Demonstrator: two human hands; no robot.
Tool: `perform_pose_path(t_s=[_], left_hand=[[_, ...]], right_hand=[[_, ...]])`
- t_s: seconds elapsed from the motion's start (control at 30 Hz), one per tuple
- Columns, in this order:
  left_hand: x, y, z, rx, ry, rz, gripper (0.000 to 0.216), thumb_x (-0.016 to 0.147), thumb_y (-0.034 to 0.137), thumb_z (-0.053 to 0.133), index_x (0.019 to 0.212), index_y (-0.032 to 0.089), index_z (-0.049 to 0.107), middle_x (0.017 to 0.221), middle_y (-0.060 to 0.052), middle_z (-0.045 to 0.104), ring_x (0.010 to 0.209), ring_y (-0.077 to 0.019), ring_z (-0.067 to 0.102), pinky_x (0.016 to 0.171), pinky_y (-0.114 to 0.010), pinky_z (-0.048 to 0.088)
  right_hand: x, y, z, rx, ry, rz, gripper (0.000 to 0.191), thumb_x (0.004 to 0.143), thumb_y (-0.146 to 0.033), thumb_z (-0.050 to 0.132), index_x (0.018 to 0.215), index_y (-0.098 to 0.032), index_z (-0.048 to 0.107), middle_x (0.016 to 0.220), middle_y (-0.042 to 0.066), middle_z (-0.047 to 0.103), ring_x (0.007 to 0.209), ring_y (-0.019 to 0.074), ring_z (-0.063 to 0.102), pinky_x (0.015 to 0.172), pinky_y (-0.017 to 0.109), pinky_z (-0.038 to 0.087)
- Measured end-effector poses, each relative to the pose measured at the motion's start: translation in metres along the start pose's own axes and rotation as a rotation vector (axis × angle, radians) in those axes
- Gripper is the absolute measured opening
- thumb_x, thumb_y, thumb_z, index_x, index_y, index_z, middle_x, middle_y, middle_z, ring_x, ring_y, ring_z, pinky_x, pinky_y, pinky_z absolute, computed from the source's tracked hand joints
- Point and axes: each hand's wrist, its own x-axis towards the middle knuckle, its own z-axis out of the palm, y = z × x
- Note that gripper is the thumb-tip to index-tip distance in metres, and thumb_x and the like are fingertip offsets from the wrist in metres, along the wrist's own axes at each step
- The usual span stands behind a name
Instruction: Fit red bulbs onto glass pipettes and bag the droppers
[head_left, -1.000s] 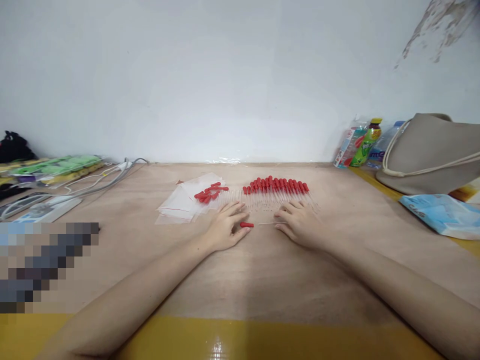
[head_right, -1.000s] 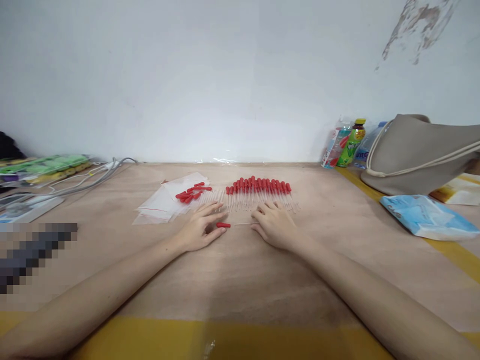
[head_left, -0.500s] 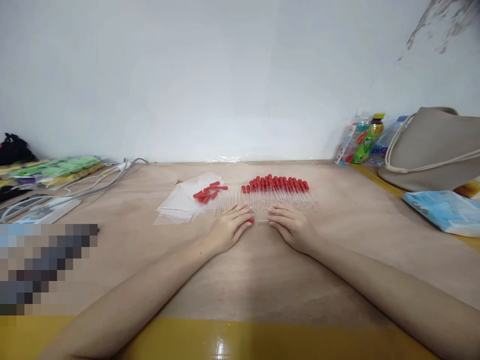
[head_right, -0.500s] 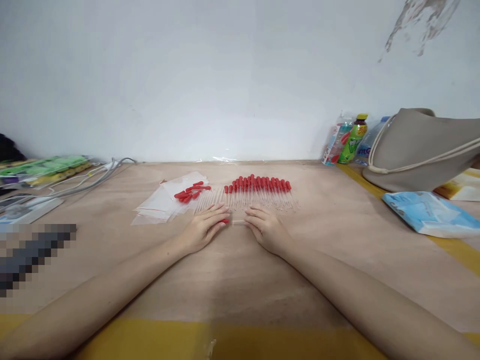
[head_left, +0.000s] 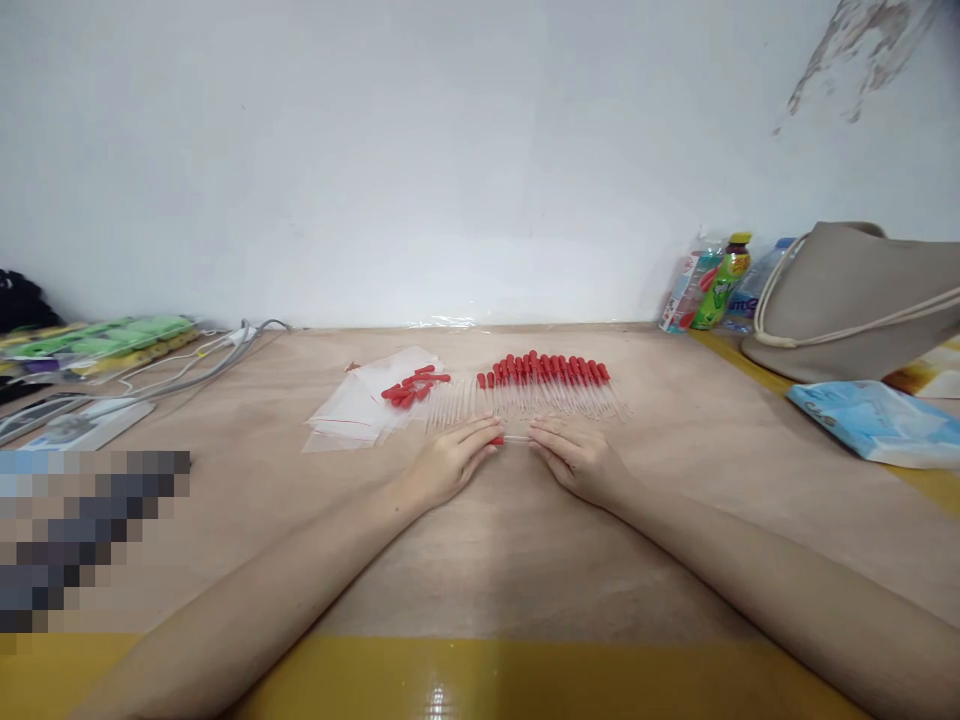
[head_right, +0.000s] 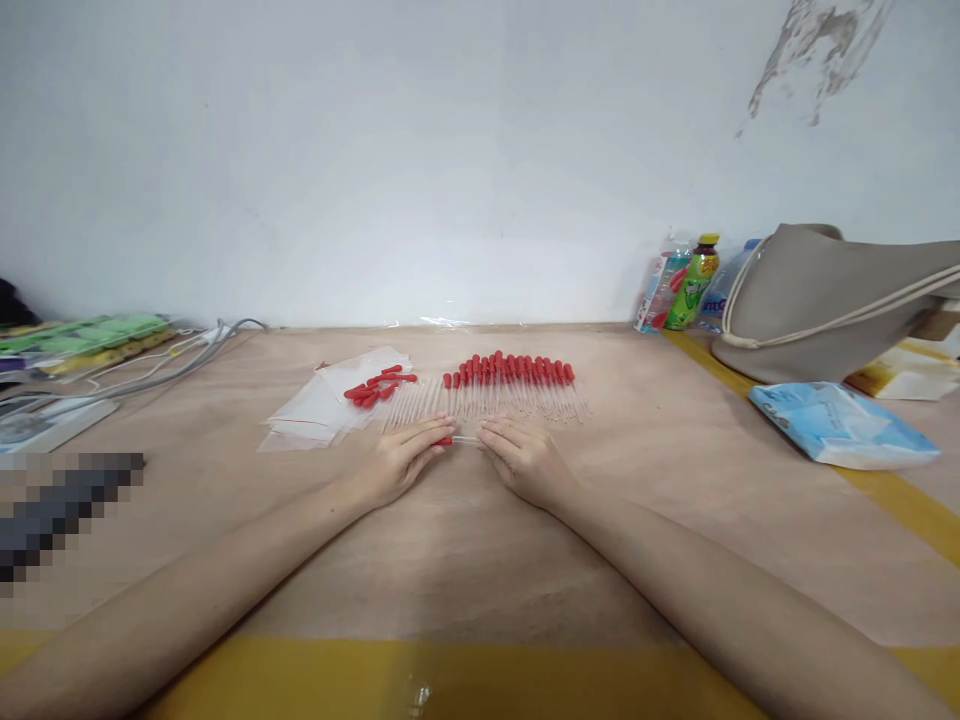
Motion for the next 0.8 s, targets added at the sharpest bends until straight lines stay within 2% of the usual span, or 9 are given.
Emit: perform_pose_path(t_s=[0.2, 0.4, 0.6, 0.8], left_hand=[[0.001, 0.001, 0.001, -0.013, 0.021, -0.013, 0.027, 0.089, 0.022, 0.041, 0.113, 0.017, 0.053, 0.116, -0.007, 0.059, 0.113, -0.0164, 0.051, 0.096, -0.033, 0.044], [0.0, 0.001, 0.005, -0.048, 0.044, -0.103, 0.023, 0.088, 0.024, 0.044, 0.106, 0.018, 0.056, 0.104, -0.006, 0.064, 0.095, -0.016, 0.061, 0.085, -0.03, 0.05], [0.001, 0.002, 0.004, -0.107, 0.064, -0.139, 0.02, 0.087, 0.024, 0.046, 0.1, 0.016, 0.06, 0.095, -0.006, 0.067, 0.086, -0.0149, 0.063, 0.079, -0.028, 0.05], [0.003, 0.005, -0.001, -0.213, 0.008, -0.145, 0.019, 0.087, 0.024, 0.046, 0.097, 0.017, 0.061, 0.093, -0.005, 0.067, 0.086, -0.0142, 0.062, 0.079, -0.026, 0.049]], right_hand=[[0.004, -0.004, -0.001, -0.023, 0.071, -0.064, 0.015, 0.082, -0.017, 0.052, 0.091, -0.017, 0.065, 0.087, 0.005, 0.069, 0.085, 0.0156, 0.063, 0.081, 0.03, 0.051], [0.007, -0.012, -0.002, -0.023, 0.093, -0.131, 0.012, 0.079, -0.014, 0.056, 0.087, -0.015, 0.064, 0.082, 0.005, 0.069, 0.076, 0.0154, 0.064, 0.076, 0.03, 0.052], [0.008, -0.013, -0.002, -0.017, 0.107, -0.187, 0.012, 0.079, -0.012, 0.056, 0.088, -0.013, 0.063, 0.084, 0.006, 0.069, 0.076, 0.015, 0.064, 0.077, 0.03, 0.053], [0.005, -0.002, 0.0, -0.051, 0.086, -0.289, 0.017, 0.081, -0.01, 0.051, 0.093, -0.014, 0.063, 0.089, 0.007, 0.069, 0.083, 0.0159, 0.064, 0.08, 0.033, 0.052]])
